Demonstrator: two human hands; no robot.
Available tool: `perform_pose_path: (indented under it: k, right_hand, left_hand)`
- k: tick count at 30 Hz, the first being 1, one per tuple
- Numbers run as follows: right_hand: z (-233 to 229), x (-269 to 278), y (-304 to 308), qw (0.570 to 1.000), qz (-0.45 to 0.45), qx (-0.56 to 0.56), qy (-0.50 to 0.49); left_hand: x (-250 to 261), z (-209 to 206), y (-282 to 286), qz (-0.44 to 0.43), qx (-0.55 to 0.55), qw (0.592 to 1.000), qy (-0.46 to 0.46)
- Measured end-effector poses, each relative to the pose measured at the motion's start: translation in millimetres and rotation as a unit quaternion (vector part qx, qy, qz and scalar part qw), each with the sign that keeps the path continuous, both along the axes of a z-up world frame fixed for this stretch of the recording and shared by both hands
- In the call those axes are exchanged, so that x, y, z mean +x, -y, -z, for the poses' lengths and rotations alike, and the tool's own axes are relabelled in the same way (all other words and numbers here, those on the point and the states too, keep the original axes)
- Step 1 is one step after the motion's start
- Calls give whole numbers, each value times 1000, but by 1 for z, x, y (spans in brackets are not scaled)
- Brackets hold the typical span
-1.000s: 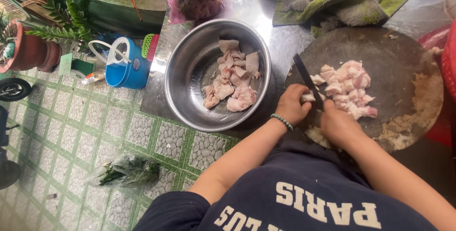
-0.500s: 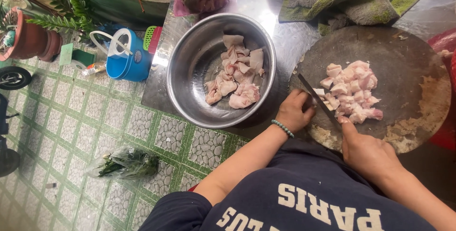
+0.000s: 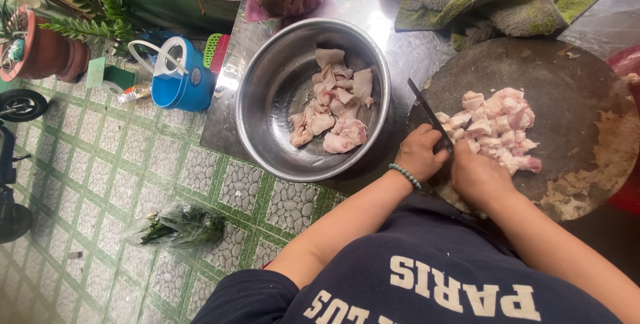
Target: The person chops pieces of raw meat on a round wooden cutting board using a large cleaver. They repeatedly transfer the chopped meat from the board into a red plastic basket and retrieve more pieces from a metal bowl to continue chopping.
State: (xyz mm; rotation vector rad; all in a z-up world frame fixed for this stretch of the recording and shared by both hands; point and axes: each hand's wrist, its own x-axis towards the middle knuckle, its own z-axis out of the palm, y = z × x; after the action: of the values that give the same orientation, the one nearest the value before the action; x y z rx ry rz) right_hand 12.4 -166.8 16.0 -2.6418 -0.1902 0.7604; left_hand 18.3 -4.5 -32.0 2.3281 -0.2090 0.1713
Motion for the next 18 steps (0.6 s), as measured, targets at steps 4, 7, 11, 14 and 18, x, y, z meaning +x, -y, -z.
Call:
perform_pose_path:
  k: [4, 7, 11, 14, 18]
  right_hand:
    - [2, -4, 1, 1000, 6, -2, 22]
    - [11, -21, 14, 999, 22, 22, 36]
    - [20, -37, 48, 998, 53, 25, 38]
    - [9, -46, 48, 994, 94, 17, 57]
    - [-4, -58, 41, 992, 92, -25, 87]
  left_hand:
    - [-3, 8, 6, 2, 13, 1000, 0]
    - [-5, 10, 0, -20, 2, 1000, 25]
    - [-4, -28, -3, -37, -52, 997, 47]
    - [13, -70, -42, -12, -65, 997, 51]
    - [81, -61, -122, -142, -87, 985, 34]
